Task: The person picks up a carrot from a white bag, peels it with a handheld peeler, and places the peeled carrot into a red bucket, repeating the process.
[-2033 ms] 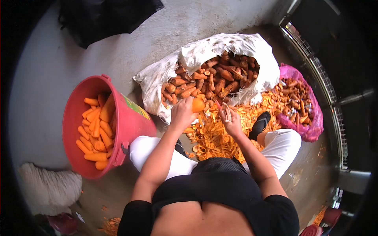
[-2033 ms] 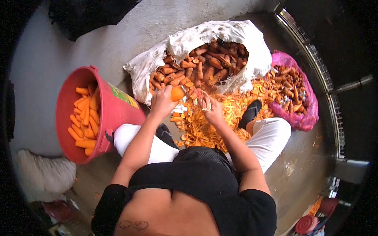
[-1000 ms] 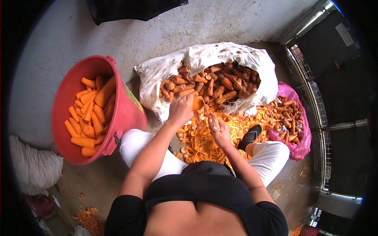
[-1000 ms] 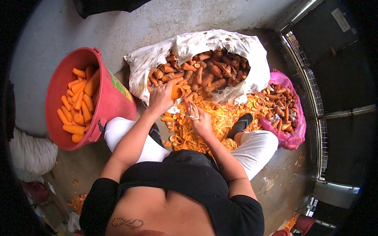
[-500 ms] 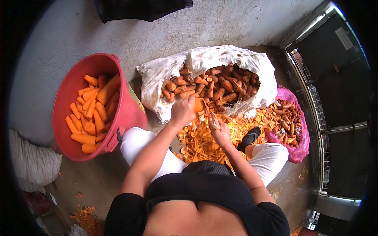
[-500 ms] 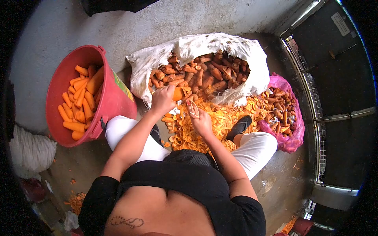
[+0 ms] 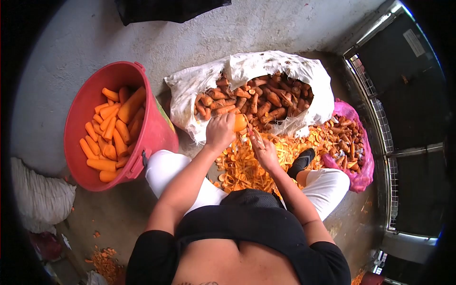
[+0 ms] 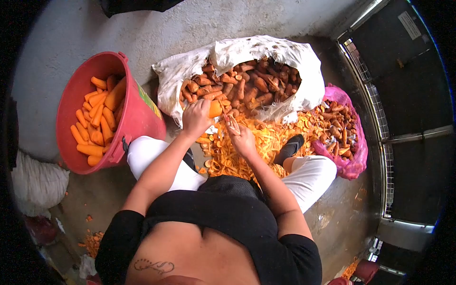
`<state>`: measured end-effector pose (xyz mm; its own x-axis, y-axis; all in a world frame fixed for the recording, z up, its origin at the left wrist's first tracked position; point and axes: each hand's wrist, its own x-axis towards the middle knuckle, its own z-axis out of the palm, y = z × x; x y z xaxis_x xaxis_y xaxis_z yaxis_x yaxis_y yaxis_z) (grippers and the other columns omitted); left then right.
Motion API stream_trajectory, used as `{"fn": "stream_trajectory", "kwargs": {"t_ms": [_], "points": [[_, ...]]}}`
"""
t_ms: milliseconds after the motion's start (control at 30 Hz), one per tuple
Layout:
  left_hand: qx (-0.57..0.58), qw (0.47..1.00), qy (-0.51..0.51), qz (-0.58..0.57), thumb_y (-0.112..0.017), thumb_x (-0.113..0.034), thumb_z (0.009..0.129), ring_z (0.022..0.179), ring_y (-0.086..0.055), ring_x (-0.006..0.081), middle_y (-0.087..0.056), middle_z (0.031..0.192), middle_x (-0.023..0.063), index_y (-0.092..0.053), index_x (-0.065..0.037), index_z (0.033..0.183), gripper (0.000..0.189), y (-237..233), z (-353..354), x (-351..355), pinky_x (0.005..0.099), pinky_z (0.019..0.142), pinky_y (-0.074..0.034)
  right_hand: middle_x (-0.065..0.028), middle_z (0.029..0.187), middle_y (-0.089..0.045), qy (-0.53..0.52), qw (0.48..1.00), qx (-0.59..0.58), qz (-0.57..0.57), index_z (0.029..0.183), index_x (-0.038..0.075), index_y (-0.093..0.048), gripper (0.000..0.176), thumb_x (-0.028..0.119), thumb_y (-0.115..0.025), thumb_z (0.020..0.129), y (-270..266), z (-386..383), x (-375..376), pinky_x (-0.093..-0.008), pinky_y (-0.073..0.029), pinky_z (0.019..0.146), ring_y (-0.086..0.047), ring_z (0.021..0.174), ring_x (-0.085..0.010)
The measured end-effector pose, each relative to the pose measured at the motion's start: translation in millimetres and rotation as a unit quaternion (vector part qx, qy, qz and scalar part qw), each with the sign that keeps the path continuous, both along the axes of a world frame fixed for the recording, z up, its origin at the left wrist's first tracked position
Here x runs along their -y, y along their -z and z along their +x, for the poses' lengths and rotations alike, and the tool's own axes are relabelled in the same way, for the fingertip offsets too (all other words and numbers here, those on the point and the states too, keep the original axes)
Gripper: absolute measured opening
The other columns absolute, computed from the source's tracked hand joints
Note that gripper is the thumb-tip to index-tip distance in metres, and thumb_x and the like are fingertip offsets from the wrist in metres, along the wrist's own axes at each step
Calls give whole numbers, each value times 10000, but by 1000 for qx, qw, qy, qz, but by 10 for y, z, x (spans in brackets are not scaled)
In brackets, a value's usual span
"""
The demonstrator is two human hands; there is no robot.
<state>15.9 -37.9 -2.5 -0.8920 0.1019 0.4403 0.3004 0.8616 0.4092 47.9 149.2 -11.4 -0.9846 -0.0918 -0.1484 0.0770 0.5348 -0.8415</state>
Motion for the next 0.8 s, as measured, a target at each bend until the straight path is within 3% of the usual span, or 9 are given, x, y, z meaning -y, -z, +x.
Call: {"fn": "stream_trajectory", "kwargs": {"t_ms": [100, 200, 367, 467, 500, 600, 667, 700, 800], "points": [[21, 1000, -7, 16, -629, -25, 639, 772, -642, 326, -652, 862, 166, -562, -33, 938, 308, 1, 1, 15, 400, 685, -513, 4, 498, -431, 7, 999, 49, -22, 622, 9, -496, 532, 447, -533, 923, -93, 7, 28, -285, -310, 430, -399, 445, -95], [123, 986, -24, 113, -654, -67, 651, 781, -652, 321, -658, 893, 172, -586, -48, 1019, 374, -89, 72, -61, 405, 683, -522, -195, 625, -561, 0, 996, 85, 35, 805, -17, -599, 514, 483, -520, 893, -193, -6, -1, -416, -450, 597, -573, 595, -330], [192, 977, -16, 96, -671, -107, 648, 814, -659, 318, -668, 905, 167, -588, -50, 1044, 409, -100, 13, -59, 420, 684, -524, -226, 691, -603, -12, 995, 53, 83, 869, 8, -632, 488, 483, -520, 889, -242, 12, -37, -441, -465, 631, -612, 676, -376], [254, 963, -5, 84, -686, -130, 643, 834, -664, 305, -673, 906, 171, -601, -41, 1021, 397, -199, -1, -57, 405, 697, -523, -60, 582, -562, -14, 997, 34, 71, 813, -22, -621, 400, 355, -544, 922, -18, 27, -117, -331, -415, 514, -511, 525, -150], [273, 959, -3, 80, -695, -140, 641, 838, -666, 297, -675, 905, 172, -608, -39, 1011, 394, -207, 1, -67, 396, 702, -524, -77, 615, -589, -17, 997, 19, 73, 832, -18, -632, 415, 379, -547, 914, 138, 24, -156, -335, -433, 537, -545, 560, -161], [278, 897, 125, 319, -723, -161, 619, 823, -671, 241, -680, 882, 158, -634, -29, 990, 404, -121, 83, -156, 347, 722, -519, -121, 713, -654, -18, 990, 32, 138, 875, -2, -664, 475, 460, -556, 885, 477, 59, -274, -345, -477, 595, -628, 661, -186], [313, 843, 174, 402, -715, -128, 614, 764, -621, 153, -669, 833, 72, -642, -13, 958, 370, -87, 126, -177, 273, 742, -484, -141, 777, -679, 2, 961, 116, 250, 882, 16, -681, 523, 525, -562, 859, 587, 140, -337, -346, -493, 620, -659, 721, -196], [328, 826, 179, 423, -702, -76, 627, 779, -589, 110, -644, 846, 31, -623, -12, 952, 341, -48, 109, -103, 250, 746, -465, -157, 808, -674, 60, 953, 178, 236, 990, 108, -681, 453, 515, -586, 816, 626, 155, -429, -392, -490, 613, -647, 689, -265], [342, 781, 202, 482, -707, -26, 652, 799, -552, 67, -606, 862, -14, -591, -26, 953, 323, -91, 181, 71, 231, 755, -444, -88, 645, -614, 198, 954, 190, 118, 790, 41, -663, 579, 597, -517, 862, 591, 134, -806, -326, -456, 521, -589, 563, -176]]}}
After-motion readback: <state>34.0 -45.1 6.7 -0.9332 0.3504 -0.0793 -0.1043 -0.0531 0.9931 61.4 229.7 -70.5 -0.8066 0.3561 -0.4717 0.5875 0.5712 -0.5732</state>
